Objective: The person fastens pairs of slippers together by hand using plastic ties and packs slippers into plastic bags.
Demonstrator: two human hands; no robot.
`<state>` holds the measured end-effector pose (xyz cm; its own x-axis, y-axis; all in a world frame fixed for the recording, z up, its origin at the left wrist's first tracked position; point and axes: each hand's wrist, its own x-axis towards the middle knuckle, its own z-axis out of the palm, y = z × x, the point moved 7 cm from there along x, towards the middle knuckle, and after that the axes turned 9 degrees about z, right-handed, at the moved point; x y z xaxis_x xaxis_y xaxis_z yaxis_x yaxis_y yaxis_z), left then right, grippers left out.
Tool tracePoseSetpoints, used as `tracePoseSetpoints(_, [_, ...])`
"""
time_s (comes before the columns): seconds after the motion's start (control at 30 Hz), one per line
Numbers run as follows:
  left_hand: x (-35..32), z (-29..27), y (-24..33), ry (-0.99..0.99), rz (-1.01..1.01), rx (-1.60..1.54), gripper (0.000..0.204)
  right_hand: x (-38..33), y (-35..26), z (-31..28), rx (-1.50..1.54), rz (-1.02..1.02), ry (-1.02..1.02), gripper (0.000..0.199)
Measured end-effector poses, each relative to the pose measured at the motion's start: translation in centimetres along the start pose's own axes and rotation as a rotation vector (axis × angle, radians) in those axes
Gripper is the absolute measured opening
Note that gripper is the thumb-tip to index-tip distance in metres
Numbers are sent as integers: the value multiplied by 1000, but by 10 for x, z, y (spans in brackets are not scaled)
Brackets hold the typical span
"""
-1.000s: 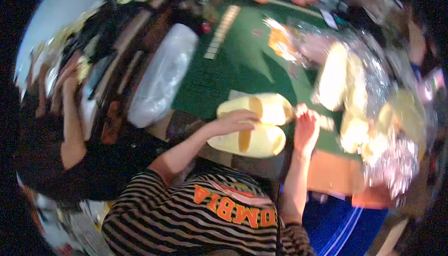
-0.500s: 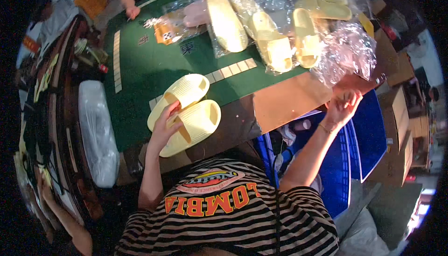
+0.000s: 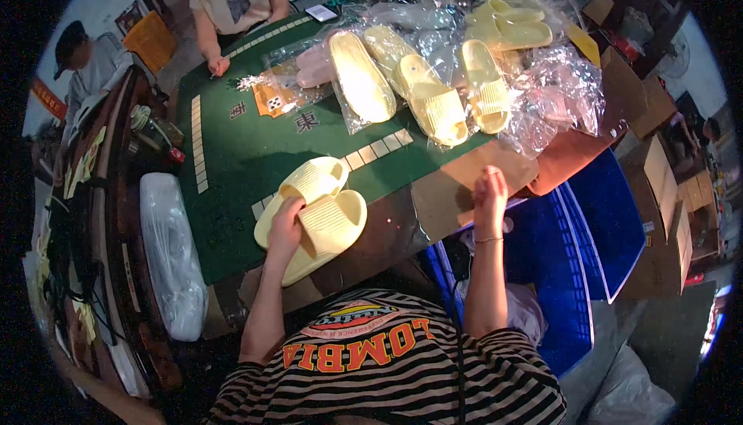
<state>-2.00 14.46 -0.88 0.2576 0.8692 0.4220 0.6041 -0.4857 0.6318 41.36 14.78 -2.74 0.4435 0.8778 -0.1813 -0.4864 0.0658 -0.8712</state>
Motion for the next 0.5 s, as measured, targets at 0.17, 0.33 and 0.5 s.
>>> tracePoseSetpoints(0.17, [-21, -73, -44, 297, -214, 100, 26, -10, 16, 41, -851, -331, -9, 17])
tracePoseSetpoints(0.33, [-48, -158, -72, 606, -342, 379, 32, -13, 16, 47, -928, -296, -20, 20])
tracePoseSetpoints(0.5, [-71, -172, -80, 499, -464, 680, 48, -25, 7, 58, -1041, -370, -17, 17])
